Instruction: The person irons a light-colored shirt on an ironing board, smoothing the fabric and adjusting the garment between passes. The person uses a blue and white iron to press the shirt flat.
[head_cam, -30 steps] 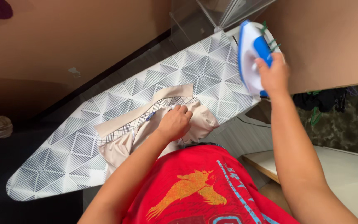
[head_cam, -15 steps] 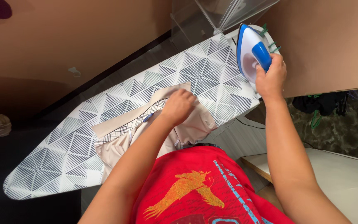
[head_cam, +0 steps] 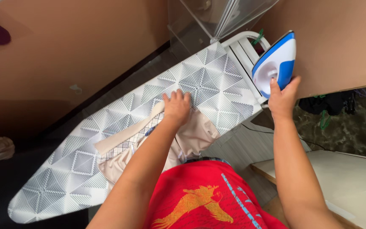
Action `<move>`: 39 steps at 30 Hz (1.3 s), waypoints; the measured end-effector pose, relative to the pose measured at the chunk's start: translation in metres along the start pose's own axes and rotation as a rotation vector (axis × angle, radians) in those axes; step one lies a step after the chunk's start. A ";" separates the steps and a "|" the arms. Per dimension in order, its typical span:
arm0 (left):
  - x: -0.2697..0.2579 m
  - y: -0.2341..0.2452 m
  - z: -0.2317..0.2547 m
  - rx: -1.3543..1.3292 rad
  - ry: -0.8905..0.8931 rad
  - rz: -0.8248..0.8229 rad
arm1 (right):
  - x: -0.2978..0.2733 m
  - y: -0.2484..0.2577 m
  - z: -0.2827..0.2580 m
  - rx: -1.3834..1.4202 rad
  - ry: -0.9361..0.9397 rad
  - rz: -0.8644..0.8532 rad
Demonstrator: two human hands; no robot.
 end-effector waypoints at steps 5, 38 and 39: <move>0.002 0.019 -0.005 -0.143 -0.017 0.079 | 0.029 -0.040 0.041 0.164 0.108 0.076; -0.036 0.005 -0.073 -0.561 0.245 0.145 | -0.097 -0.110 0.040 -0.196 -0.337 -0.216; -0.041 0.009 -0.074 -0.585 0.196 0.221 | -0.114 -0.127 0.027 -0.063 -0.358 -0.442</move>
Point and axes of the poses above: each hand's wrist, its own x-axis towards the middle knuckle, its own y-axis out of the back of the hand, z = x × y, the point moved 4 cm from there along x, towards the middle knuckle, and after that the axes turned 3 degrees about -z, right-handed, at the moved point
